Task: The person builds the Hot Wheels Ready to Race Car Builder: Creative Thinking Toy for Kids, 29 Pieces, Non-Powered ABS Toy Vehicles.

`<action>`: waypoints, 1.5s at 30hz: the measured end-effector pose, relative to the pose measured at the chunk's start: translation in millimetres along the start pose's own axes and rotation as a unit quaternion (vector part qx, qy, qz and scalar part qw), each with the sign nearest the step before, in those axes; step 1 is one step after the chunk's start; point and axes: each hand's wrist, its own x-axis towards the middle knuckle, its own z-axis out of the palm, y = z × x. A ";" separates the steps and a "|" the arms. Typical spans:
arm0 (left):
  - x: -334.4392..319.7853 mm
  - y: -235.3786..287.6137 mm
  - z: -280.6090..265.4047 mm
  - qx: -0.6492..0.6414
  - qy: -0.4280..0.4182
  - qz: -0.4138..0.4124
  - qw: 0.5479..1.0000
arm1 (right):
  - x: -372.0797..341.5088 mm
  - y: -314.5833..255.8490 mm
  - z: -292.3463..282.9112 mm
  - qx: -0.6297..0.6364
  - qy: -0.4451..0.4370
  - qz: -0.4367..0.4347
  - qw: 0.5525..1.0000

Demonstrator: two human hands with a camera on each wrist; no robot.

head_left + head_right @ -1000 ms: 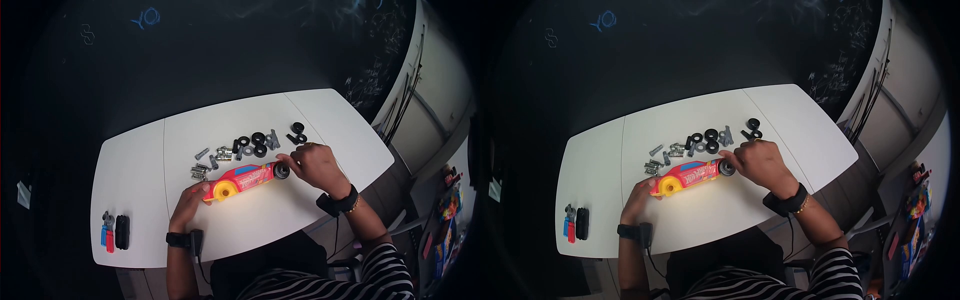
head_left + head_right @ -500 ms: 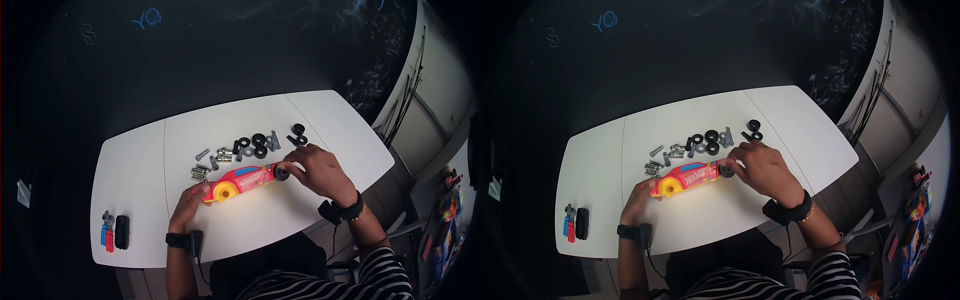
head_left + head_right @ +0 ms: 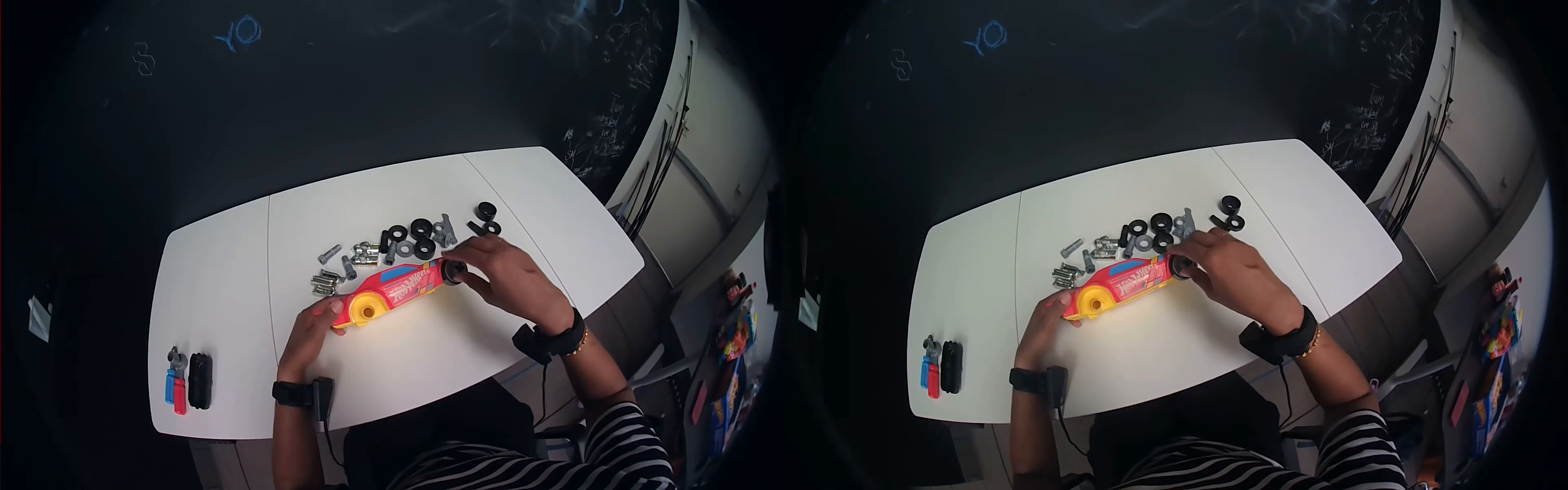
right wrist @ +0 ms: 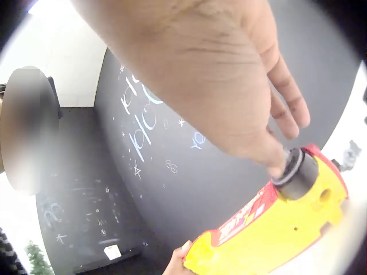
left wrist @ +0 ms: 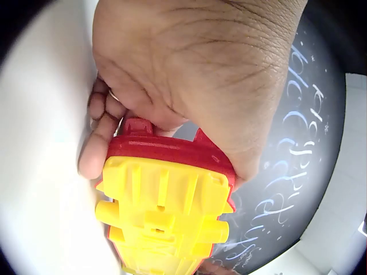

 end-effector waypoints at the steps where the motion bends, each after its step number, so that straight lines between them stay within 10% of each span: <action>1: -0.2 0.5 0.6 -0.004 -0.002 0.004 1.000 | -1.6 2.4 2.3 0.000 -0.001 0.001 1.000; 13: -2.7 7.8 4.6 0.004 -0.007 0.016 1.000 | -7.4 21.1 23.2 0.072 -0.044 0.184 0.979; 15: -3.4 6.6 5.4 0.001 -0.002 0.011 1.000 | -6.9 20.1 22.0 -0.085 -0.098 0.222 0.966; 21: -1.5 3.7 4.9 -0.012 -0.007 0.016 1.000 | -19.8 18.4 24.7 0.068 0.059 0.048 0.995; 30: -2.6 4.5 6.1 -0.022 -0.012 0.011 1.000 | -19.6 18.2 26.5 -0.110 -0.062 0.197 0.972; 36: -2.7 3.1 6.1 -0.037 -0.010 0.008 0.999 | -24.3 25.3 20.6 0.036 0.007 0.043 0.998; 45: 1.0 -2.3 1.3 -0.034 -0.019 0.005 0.999 | -24.2 24.3 25.7 0.071 -0.005 0.120 0.990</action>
